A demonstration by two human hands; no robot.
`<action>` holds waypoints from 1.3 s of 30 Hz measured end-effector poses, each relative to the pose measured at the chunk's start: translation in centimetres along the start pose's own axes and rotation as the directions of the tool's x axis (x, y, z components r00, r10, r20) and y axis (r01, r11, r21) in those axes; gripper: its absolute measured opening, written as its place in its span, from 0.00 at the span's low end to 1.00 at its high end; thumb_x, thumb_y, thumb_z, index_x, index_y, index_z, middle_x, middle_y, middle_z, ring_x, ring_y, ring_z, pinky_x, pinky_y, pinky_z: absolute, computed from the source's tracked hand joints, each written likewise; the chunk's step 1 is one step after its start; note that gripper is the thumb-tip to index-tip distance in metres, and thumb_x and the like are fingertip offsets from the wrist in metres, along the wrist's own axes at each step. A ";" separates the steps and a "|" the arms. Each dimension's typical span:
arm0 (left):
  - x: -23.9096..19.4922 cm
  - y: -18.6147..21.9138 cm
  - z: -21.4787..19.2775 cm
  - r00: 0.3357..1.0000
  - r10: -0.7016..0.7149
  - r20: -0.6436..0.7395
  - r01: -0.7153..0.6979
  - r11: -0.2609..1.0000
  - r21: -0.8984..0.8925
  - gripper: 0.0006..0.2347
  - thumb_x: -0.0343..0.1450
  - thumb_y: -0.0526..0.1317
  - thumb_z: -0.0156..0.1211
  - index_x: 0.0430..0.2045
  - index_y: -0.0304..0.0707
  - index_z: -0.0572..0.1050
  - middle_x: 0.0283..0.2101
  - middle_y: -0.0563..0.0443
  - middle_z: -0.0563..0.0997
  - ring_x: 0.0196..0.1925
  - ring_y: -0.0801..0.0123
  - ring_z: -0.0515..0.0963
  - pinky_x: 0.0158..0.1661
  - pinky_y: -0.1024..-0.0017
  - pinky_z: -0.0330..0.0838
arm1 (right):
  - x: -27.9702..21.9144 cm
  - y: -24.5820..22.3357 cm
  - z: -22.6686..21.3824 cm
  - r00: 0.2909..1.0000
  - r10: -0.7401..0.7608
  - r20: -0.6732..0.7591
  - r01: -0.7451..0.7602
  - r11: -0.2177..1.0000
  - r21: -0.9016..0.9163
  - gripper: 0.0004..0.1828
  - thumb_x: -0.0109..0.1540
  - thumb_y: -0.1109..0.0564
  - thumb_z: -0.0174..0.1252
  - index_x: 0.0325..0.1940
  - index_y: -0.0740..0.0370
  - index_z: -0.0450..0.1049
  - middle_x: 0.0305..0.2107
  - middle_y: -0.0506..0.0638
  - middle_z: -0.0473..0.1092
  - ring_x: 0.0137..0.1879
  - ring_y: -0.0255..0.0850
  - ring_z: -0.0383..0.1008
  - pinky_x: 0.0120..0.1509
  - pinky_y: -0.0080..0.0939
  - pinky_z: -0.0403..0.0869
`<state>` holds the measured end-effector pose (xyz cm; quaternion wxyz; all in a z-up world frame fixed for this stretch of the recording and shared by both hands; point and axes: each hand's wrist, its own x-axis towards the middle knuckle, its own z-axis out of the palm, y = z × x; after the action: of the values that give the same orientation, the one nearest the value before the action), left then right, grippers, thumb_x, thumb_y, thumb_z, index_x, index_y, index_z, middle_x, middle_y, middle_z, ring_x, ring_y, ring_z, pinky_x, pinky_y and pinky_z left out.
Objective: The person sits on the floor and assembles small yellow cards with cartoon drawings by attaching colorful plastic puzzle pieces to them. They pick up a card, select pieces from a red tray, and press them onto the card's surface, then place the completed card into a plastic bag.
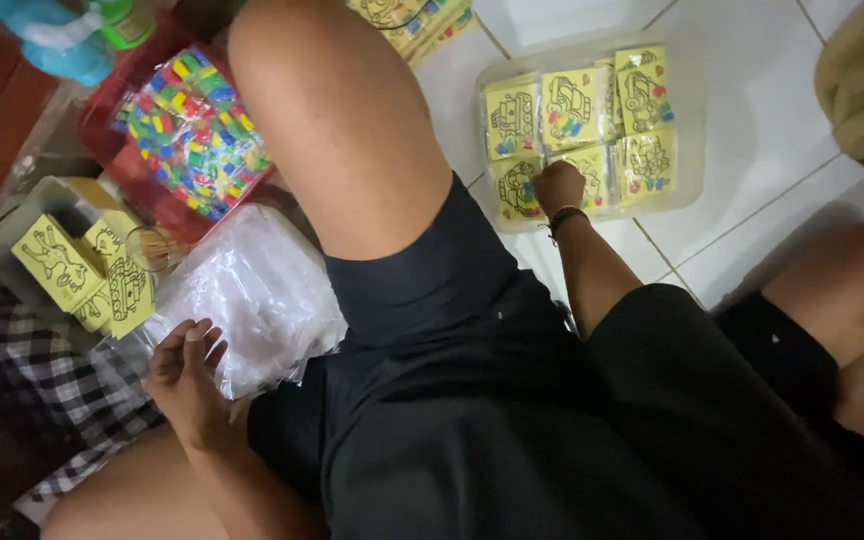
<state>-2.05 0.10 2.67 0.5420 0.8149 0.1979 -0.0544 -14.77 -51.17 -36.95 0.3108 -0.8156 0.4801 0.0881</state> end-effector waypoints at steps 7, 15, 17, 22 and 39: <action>2.5 -4.9 -1.0 0.999 0.032 -0.034 -0.035 0.997 -0.071 0.10 0.74 0.33 0.66 0.47 0.29 0.76 0.42 0.41 0.81 0.42 0.62 0.82 0.45 0.59 0.81 | 5.5 5.4 3.8 0.990 0.120 -0.080 -0.070 0.884 0.462 0.19 0.53 0.59 0.62 0.49 0.55 0.79 0.25 0.57 0.74 0.26 0.51 0.78 0.23 0.45 0.76; 4.3 -7.0 -0.5 0.990 0.111 -0.088 -0.103 0.990 0.097 0.10 0.70 0.35 0.70 0.44 0.38 0.80 0.40 0.40 0.84 0.43 0.56 0.85 0.43 0.59 0.81 | -1.4 -23.7 -17.3 0.996 -0.084 0.025 0.001 0.294 0.956 0.12 0.68 0.57 0.49 0.28 0.51 0.68 0.23 0.43 0.66 0.27 0.33 0.68 0.35 0.32 0.66; 4.1 -6.5 -0.1 0.984 0.108 -0.143 -0.088 0.986 0.142 0.11 0.68 0.36 0.73 0.43 0.41 0.81 0.38 0.43 0.85 0.40 0.58 0.86 0.41 0.63 0.82 | -5.3 -31.8 -21.6 0.960 -0.194 -0.203 0.263 0.367 0.892 0.14 0.70 0.65 0.56 0.31 0.52 0.74 0.25 0.48 0.72 0.25 0.35 0.72 0.30 0.28 0.70; 3.8 -5.5 2.1 0.995 0.100 -0.008 -0.084 0.875 0.476 0.14 0.63 0.41 0.77 0.41 0.47 0.82 0.37 0.51 0.82 0.41 0.57 0.84 0.43 0.57 0.80 | -15.8 -45.8 -23.4 0.511 -0.783 -0.355 0.666 0.100 0.739 0.09 0.79 0.58 0.62 0.60 0.64 0.73 0.42 0.65 0.77 0.47 0.47 0.78 0.51 0.44 0.81; 5.0 -7.0 0.7 0.982 -0.164 0.094 0.070 0.778 0.624 0.17 0.70 0.39 0.65 0.53 0.41 0.75 0.43 0.38 0.81 0.49 0.45 0.83 0.44 0.43 0.79 | -27.2 -44.2 -2.1 -0.193 -0.633 0.750 0.914 -0.393 -0.097 0.34 0.45 0.44 0.77 0.49 0.53 0.71 0.41 0.52 0.66 0.49 0.56 0.70 0.49 0.58 0.69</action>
<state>-0.06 3.16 -5.18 0.2539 0.9273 0.1802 -0.2079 7.68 -17.34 -4.64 0.0168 -0.8789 -0.4539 0.1455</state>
